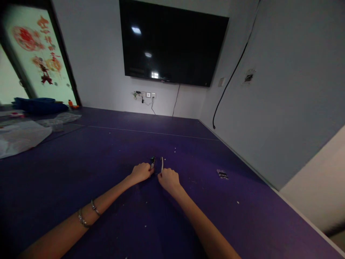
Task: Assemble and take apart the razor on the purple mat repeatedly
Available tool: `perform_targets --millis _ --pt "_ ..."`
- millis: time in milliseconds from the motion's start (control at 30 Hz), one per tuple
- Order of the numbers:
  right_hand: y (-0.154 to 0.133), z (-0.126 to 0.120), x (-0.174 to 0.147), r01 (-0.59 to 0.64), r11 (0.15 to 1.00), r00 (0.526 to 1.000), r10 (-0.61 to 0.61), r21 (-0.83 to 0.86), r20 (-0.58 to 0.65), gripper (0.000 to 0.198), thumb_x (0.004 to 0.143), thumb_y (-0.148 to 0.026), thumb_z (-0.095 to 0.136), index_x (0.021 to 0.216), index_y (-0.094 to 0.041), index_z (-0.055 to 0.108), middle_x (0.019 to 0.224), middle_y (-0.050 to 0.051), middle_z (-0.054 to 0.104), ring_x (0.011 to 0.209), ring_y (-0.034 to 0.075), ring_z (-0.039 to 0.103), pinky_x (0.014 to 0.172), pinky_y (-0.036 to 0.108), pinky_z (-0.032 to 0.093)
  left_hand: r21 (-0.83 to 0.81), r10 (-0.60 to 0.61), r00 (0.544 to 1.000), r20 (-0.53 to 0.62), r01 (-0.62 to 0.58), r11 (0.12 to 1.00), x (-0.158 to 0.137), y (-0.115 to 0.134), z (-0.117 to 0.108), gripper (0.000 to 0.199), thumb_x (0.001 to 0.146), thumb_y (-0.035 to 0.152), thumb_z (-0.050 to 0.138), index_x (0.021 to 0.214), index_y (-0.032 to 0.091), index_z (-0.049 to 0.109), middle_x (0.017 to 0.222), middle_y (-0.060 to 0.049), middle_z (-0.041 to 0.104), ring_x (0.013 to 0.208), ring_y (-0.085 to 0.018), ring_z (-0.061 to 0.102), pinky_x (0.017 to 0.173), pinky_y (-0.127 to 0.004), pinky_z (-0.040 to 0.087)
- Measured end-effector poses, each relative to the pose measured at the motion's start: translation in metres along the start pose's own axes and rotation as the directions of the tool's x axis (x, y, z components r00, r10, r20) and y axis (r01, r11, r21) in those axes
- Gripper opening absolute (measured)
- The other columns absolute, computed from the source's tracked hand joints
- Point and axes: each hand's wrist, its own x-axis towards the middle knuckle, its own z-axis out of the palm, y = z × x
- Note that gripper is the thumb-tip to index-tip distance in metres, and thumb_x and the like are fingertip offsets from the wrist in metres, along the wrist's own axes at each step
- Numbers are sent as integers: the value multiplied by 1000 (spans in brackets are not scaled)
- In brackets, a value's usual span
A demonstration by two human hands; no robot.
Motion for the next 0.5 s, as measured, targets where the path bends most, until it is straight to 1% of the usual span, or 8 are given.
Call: perform_targets --millis 200,300,400,500 --pt "-10 5 5 -8 1000 1000 8 4 25 34 82 -32 40 90 -12 67 90 16 68 84 28 65 70 35 47 6 -6 1000 18 6 1000 0 1 0 37 82 40 40 92 17 67 94 -16 67 89 -29 63 71 -37 48" --pt "-8 5 5 11 1000 999 -11 3 31 38 84 -38 39 89 -13 67 90 16 68 84 28 65 68 35 47 -7 -2 1000 21 2 1000 0 0 -1 39 82 44 40 91 17 67 93 -15 67 89 -28 63 71 -36 48" --pt "-2 2 3 19 1000 1000 -19 8 19 45 85 -48 35 88 -15 66 86 14 67 81 27 64 66 35 46 -26 -2 1000 -2 2 1000 0 -2 -2 43 84 48 37 87 18 67 89 -13 67 86 -26 64 70 -34 47" --pt "16 -5 0 15 999 1000 -14 41 -11 44 86 -50 34 87 -17 63 83 10 65 78 23 63 67 32 44 -59 5 998 -64 -9 998 2 -8 0 45 86 47 32 82 18 68 85 -11 67 82 -23 63 69 -30 44"
